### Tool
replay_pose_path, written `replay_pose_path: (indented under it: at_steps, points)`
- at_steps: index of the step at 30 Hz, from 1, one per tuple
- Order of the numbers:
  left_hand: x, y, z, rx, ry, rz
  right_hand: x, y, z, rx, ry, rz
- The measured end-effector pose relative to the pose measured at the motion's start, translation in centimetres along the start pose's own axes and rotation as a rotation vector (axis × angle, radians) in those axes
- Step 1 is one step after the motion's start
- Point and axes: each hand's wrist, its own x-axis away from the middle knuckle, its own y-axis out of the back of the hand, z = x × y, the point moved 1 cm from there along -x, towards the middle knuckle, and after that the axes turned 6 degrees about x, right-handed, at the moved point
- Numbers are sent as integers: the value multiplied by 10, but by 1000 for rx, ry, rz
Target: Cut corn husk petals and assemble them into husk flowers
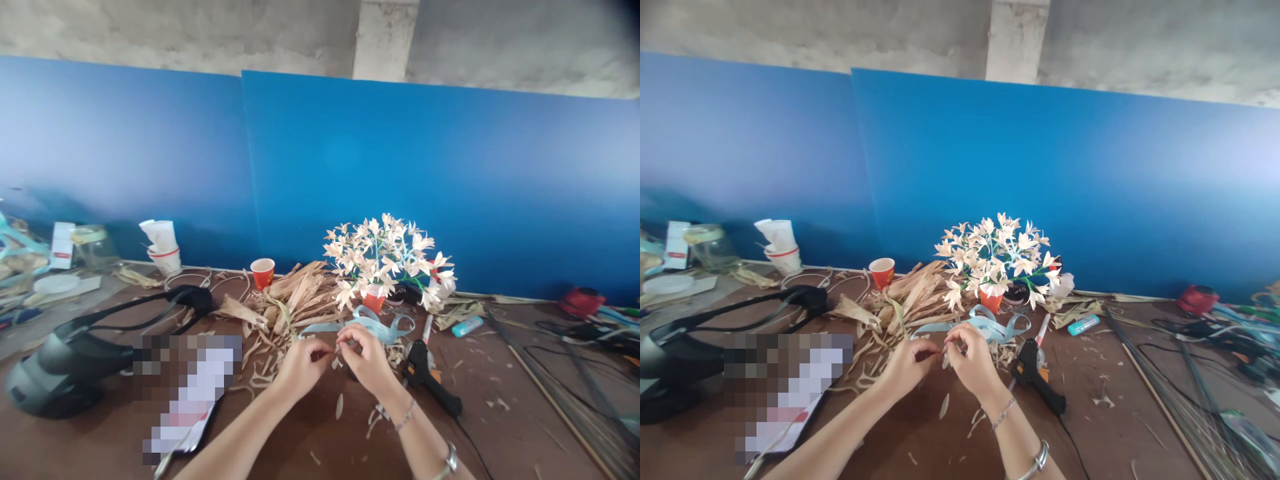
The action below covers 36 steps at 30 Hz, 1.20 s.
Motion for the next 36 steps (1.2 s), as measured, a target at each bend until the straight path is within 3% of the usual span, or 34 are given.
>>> replay_pose_path:
  at_steps: [4, 8, 11, 15, 18, 22, 26, 29, 32, 36]
  points:
    - [-2, -2, 0, 222, 158, 2, -3, 5, 4, -24, -59, -46]
    - [-2, -3, -2, 525, 343, 16, -9, 32, 7, 77, -130, -108]
    - [-1, -1, -5, 659, 348, 7, -5, 64, 4, 335, -216, -49]
    - [-2, 0, -6, 794, 404, -14, 21, 100, -10, 877, -476, 86]
    - [-2, -1, -6, 833, 435, -34, 43, 107, -18, 1132, -636, 123]
    - [-2, -1, -5, 832, 458, -22, 59, 98, -24, 1198, -751, 158]
    - [-2, -1, -3, 834, 490, 3, 62, 97, -31, 1208, -698, 133]
    - [-2, 0, -4, 855, 486, -5, 59, 103, -32, 1141, -598, 35]
    - [-1, 0, -5, 890, 505, -34, 51, 100, -23, 872, -437, -42]
    - [0, -1, -5, 931, 515, -14, 39, 72, 0, 449, -118, -136]
